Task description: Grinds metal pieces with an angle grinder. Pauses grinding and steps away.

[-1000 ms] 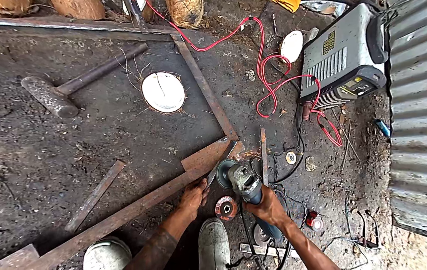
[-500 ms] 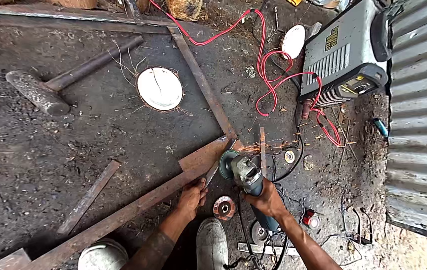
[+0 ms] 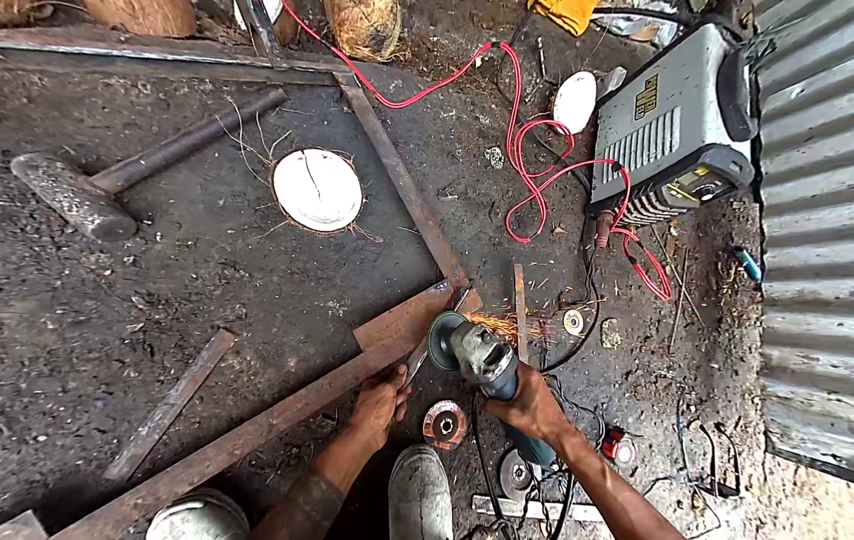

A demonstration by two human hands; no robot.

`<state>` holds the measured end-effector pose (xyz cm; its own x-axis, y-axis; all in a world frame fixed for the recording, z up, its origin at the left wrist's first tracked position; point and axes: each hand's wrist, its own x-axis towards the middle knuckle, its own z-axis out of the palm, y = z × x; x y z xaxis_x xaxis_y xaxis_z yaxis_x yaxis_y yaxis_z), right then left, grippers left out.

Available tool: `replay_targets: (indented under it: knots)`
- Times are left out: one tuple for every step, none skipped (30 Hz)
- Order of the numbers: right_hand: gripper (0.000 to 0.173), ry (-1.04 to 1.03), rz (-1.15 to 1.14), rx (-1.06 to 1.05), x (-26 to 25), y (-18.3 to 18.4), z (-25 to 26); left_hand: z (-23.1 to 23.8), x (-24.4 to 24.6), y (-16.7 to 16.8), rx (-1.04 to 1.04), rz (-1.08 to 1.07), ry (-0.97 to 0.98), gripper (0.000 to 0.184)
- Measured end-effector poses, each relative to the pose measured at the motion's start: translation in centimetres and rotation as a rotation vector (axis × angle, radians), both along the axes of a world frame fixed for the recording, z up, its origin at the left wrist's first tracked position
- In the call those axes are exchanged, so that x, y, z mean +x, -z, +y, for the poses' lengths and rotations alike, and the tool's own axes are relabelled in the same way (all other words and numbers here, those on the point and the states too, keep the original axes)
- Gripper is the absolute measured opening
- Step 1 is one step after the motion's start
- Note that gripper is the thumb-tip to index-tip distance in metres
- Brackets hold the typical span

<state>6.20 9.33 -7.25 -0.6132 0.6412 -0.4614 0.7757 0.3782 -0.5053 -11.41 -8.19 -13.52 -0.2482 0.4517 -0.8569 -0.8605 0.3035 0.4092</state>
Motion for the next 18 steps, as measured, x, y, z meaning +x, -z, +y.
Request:
replay_targets:
  knots:
    - [0.067, 0.010, 0.021, 0.003, -0.2, 0.0, 0.3, -0.1, 0.0, 0.1, -0.002, 0.001, 0.000, 0.020]
    - [0.068, 0.028, 0.035, 0.008, -0.3, 0.2, 0.7, -0.2, 0.2, 0.1, -0.003, 0.000, 0.001, 0.020]
    - [0.067, 0.050, 0.048, 0.017, -0.4, 0.4, 1.1, -0.2, 0.2, 0.0, -0.006, -0.002, 0.000, 0.020]
    - [0.066, 0.065, 0.055, 0.020, -0.5, 0.5, 1.5, -0.2, 0.1, -0.1, -0.008, -0.003, -0.001, 0.020]
    - [0.066, 0.066, 0.057, 0.021, -0.5, 0.5, 1.5, -0.2, 0.0, -0.2, -0.005, -0.002, 0.003, 0.020]
    - [0.067, 0.053, 0.052, 0.020, -0.4, 0.5, 1.3, -0.1, 0.0, -0.2, -0.003, -0.002, 0.005, 0.020]
    - [0.068, 0.030, 0.042, 0.018, -0.3, 0.4, 0.9, -0.1, 0.0, -0.2, -0.003, -0.003, 0.005, 0.020]
    - [0.067, 0.002, 0.040, 0.021, -0.2, 0.3, 0.5, -0.1, -0.1, -0.2, -0.006, -0.001, 0.006, 0.020]
    - [0.067, -0.018, 0.041, 0.023, -0.2, 0.3, 0.3, -0.1, -0.1, -0.2, -0.006, 0.004, 0.008, 0.020]
    - [0.066, -0.022, 0.049, 0.023, -0.3, 0.3, 0.4, -0.1, -0.1, -0.1, -0.006, 0.007, 0.011, 0.020]
    - [0.066, -0.012, 0.060, 0.027, -0.4, 0.4, 0.7, -0.2, 0.0, -0.1, -0.007, 0.005, 0.011, 0.020]
    - [0.064, 0.009, 0.071, 0.032, -0.5, 0.5, 1.0, -0.3, 0.1, -0.1, -0.008, -0.003, 0.012, 0.020]
    - [0.064, 0.032, 0.074, 0.033, -0.6, 0.6, 1.4, -0.4, 0.1, -0.1, -0.004, -0.008, 0.010, 0.020]
    - [0.065, 0.045, 0.067, 0.036, -0.6, 0.5, 1.8, -0.4, 0.1, -0.1, -0.001, -0.012, 0.004, 0.020]
    - [0.066, 0.048, 0.045, 0.032, -0.6, 0.3, 1.9, -0.3, 0.1, -0.1, 0.004, -0.015, -0.001, 0.020]
    - [0.067, 0.037, 0.021, 0.025, -0.4, 0.1, 1.7, -0.3, 0.1, -0.1, 0.008, -0.018, -0.007, 0.021]
    - [0.067, 0.018, 0.004, 0.019, -0.3, 0.0, 1.2, -0.2, 0.1, -0.1, 0.007, -0.018, -0.011, 0.021]
    - [0.069, -0.004, -0.012, 0.011, -0.1, 0.0, 0.8, -0.2, 0.1, 0.0, 0.004, -0.014, -0.011, 0.022]
